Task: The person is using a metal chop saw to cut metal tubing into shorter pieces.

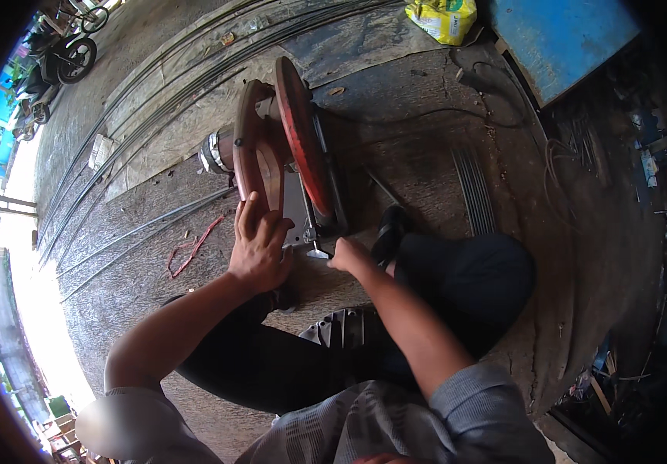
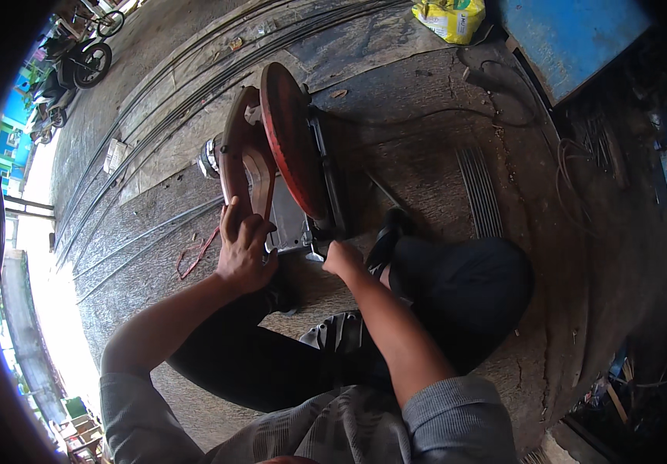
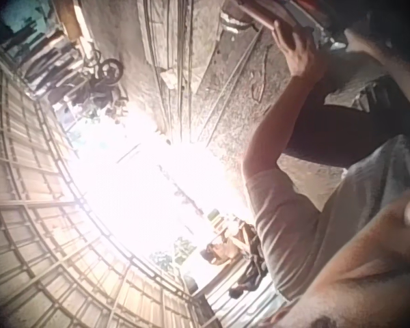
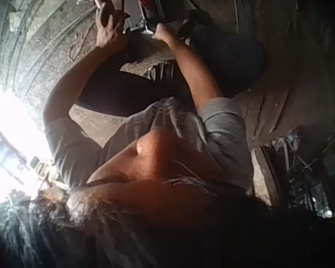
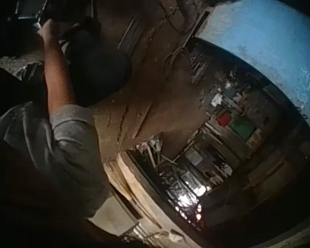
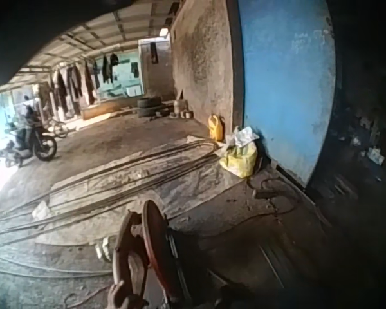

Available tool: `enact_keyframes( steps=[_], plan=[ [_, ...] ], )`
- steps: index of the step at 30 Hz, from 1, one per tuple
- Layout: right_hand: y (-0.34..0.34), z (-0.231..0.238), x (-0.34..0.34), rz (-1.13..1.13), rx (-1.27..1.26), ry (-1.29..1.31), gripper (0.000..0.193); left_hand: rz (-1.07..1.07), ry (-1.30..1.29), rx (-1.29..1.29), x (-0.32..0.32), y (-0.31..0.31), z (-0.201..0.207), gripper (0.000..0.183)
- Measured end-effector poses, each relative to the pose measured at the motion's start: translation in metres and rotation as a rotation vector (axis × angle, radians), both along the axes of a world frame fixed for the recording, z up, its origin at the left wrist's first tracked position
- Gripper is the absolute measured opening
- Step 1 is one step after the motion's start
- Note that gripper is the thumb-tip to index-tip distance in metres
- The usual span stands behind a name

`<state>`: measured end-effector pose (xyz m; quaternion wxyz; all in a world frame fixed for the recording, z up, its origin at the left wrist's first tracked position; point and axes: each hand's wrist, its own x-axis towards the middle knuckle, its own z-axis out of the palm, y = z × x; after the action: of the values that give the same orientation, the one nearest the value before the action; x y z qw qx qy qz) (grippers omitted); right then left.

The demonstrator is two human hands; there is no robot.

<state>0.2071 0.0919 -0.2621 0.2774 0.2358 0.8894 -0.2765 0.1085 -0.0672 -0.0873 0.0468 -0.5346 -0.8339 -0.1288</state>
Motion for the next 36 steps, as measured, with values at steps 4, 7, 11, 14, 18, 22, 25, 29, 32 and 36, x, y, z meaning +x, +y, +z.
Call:
enact_keyframes(
  steps=[4,7,11,14,18,22,25,29,32,36],
  plan=[
    [-0.056,-0.079,0.016,-0.969,-0.896,0.485,0.019,0.020,0.020,0.008,0.001,-0.002,-0.005,0.048],
    [-0.081,-0.113,0.009,-1.503,-1.115,0.522,0.018,0.005,0.015,0.012,0.000,-0.001,-0.006,0.046],
    [-0.088,-0.134,0.014,-2.051,-1.419,0.249,0.026,-0.013,0.014,0.053,-0.001,0.001,-0.004,0.048],
    [-0.103,-0.133,0.017,-1.884,-1.287,0.226,0.030,0.002,0.016,0.011,-0.001,0.001,-0.002,0.051],
    [-0.111,-0.123,0.009,-1.662,-1.473,0.220,0.038,0.004,-0.007,-0.054,0.000,-0.001,0.002,0.051],
    [-0.108,-0.116,0.004,-1.698,-1.432,0.174,0.045,0.020,-0.012,-0.053,0.000,-0.001,0.003,0.055],
    [-0.101,-0.121,0.006,-1.498,-1.007,0.444,0.042,0.016,0.009,-0.043,0.000,0.000,0.004,0.054],
    [-0.094,-0.131,0.011,-2.076,-1.824,0.259,0.023,0.019,-0.006,-0.008,0.000,0.000,0.004,0.057],
    [-0.095,-0.127,0.011,-1.700,-1.349,0.214,0.017,0.000,-0.012,-0.019,-0.001,-0.002,0.005,0.060],
    [-0.092,-0.108,0.019,-1.740,-1.650,0.442,0.020,0.002,-0.022,-0.015,-0.002,-0.002,0.006,0.060]
  ],
)
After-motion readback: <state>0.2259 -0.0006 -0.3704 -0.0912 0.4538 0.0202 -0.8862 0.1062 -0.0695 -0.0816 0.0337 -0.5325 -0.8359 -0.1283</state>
